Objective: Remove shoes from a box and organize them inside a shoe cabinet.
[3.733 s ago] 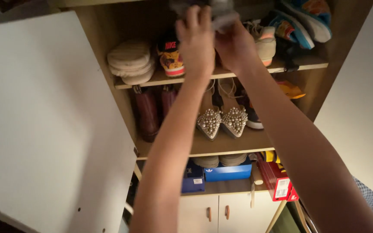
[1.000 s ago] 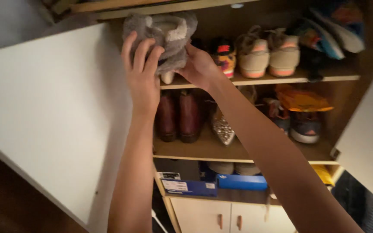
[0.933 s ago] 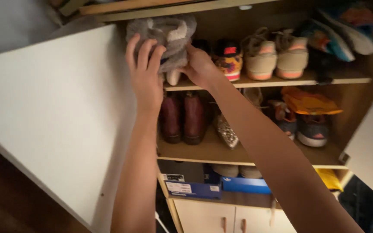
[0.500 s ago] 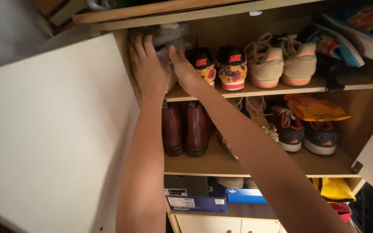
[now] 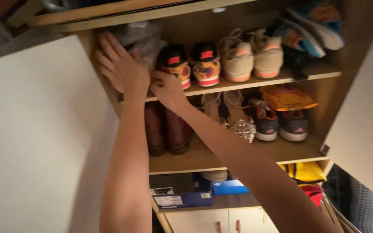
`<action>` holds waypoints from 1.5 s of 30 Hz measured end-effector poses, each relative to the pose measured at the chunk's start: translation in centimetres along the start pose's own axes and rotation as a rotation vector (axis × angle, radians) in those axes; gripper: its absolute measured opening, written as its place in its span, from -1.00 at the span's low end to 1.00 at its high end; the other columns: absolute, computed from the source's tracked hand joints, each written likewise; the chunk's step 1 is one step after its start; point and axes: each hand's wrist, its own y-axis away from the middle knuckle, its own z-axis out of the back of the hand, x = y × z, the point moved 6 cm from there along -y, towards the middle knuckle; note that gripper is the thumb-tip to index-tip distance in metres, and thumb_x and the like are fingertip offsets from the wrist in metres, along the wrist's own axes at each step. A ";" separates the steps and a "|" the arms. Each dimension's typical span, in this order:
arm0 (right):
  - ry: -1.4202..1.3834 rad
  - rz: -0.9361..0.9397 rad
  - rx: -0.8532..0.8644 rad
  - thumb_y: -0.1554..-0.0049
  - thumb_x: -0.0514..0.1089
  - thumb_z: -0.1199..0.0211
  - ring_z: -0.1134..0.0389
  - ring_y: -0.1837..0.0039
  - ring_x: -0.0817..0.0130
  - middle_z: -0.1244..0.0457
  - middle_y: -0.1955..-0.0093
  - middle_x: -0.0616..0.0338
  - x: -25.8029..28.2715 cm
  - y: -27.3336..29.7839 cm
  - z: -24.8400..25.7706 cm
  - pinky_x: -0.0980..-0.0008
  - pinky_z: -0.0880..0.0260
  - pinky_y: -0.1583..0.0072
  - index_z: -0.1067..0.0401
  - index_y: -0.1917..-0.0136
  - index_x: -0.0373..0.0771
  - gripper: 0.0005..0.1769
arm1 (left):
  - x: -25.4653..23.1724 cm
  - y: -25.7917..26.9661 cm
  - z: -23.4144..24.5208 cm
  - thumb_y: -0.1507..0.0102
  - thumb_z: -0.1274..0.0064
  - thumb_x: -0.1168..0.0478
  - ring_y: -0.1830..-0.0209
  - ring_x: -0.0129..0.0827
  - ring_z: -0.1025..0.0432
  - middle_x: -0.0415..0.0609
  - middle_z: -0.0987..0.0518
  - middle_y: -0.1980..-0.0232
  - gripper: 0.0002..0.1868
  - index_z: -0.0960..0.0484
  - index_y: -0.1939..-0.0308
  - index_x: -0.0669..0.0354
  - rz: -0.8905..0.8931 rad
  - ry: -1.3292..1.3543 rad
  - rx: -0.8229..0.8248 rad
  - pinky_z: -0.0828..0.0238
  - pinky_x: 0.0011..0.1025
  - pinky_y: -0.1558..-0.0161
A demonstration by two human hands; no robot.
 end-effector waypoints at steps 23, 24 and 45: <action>0.913 0.066 -0.490 -0.02 -0.24 -0.43 -0.08 -0.41 -0.44 0.02 -0.53 -0.36 -5.7 5.6 40.3 -0.16 -0.26 -0.31 0.04 -0.65 -0.09 0.05 | -37.5 20.3 -2.8 -0.12 -0.12 0.43 -0.25 0.08 -0.34 0.15 -0.43 -0.31 -0.41 -0.50 -0.27 0.26 -0.483 0.729 0.201 -0.39 -0.14 -0.21; 0.968 0.083 -0.473 -0.02 -0.20 -0.46 -0.11 -0.36 -0.43 -0.02 -0.51 -0.36 -5.1 5.3 40.0 -0.15 -0.31 -0.25 0.00 -0.63 -0.05 0.03 | -37.3 20.4 -3.9 -0.15 -0.06 0.47 -0.27 0.04 -0.34 0.12 -0.43 -0.34 -0.41 -0.50 -0.31 0.26 -0.448 0.687 0.258 -0.43 -0.19 -0.17; 0.784 0.521 -0.786 -0.09 -0.33 -0.51 -0.25 -0.35 0.00 -0.19 -0.47 -0.06 2.0 21.4 38.0 0.11 -0.27 -0.36 -0.22 -0.32 -0.26 -0.36 | -36.5 20.6 -6.1 -0.17 -0.15 0.43 -0.34 0.06 -0.34 0.12 -0.61 0.02 -0.85 -0.71 0.20 0.23 -0.500 0.305 0.258 -0.29 -0.05 -0.31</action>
